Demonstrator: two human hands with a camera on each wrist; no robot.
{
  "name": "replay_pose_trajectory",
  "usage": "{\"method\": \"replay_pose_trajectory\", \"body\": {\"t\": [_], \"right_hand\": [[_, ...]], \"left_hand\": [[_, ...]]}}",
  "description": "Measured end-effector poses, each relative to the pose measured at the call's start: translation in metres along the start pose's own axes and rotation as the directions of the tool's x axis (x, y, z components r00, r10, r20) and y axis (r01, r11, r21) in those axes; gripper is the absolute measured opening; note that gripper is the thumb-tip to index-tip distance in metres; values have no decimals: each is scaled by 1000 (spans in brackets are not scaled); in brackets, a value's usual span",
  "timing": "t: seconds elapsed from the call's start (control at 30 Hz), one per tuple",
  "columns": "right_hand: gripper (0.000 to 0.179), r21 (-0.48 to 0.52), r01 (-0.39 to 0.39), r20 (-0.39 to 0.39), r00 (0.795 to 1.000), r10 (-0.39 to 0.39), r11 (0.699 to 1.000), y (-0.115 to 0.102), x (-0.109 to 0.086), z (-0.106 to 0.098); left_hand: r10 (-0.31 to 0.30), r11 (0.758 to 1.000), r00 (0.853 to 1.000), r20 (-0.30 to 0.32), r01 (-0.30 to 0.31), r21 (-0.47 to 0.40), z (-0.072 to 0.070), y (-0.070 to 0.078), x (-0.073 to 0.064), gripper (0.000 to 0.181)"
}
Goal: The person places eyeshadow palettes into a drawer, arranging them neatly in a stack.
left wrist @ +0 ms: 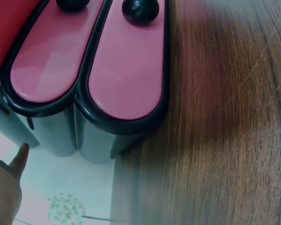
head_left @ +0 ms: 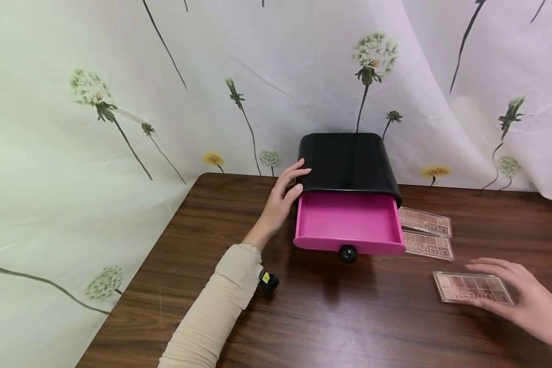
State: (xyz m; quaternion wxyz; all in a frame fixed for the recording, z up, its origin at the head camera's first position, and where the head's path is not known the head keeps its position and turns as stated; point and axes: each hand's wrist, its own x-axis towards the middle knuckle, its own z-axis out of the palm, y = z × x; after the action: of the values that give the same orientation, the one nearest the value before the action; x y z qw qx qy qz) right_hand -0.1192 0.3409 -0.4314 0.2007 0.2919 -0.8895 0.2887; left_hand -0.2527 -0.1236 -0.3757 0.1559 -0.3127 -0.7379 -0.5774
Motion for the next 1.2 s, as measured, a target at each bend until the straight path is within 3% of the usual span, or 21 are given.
{"method": "replay_pose_trajectory", "body": {"t": [0.23,0.43,0.6,0.77,1.03,1.2], "right_hand": [[93,-54,43,11,999,-42,998,31,-13,-3],[105,-156,-75,41,996,82,985,51,-31,-2],[109,-183,-175,123,972,199,967,56,-41,-1],[103,-184,-208,155,959,237,961,60,-44,5],[87,-228,-162,69,981,182,960,74,-43,8],[88,-159,-77,-9,997,76,984,77,-41,7]], "left_hand": [[6,1000,1000,-13,-6,14,-1,-7,-1,45],[2,1000,1000,-12,-2,16,0,-4,-1,44],[-12,1000,1000,-9,12,-16,-1,6,-6,42],[-20,1000,1000,-14,20,-2,-3,8,-9,42],[-21,999,1000,-18,22,33,1,-1,2,48],[-12,999,1000,-17,13,32,2,-1,4,48]]}}
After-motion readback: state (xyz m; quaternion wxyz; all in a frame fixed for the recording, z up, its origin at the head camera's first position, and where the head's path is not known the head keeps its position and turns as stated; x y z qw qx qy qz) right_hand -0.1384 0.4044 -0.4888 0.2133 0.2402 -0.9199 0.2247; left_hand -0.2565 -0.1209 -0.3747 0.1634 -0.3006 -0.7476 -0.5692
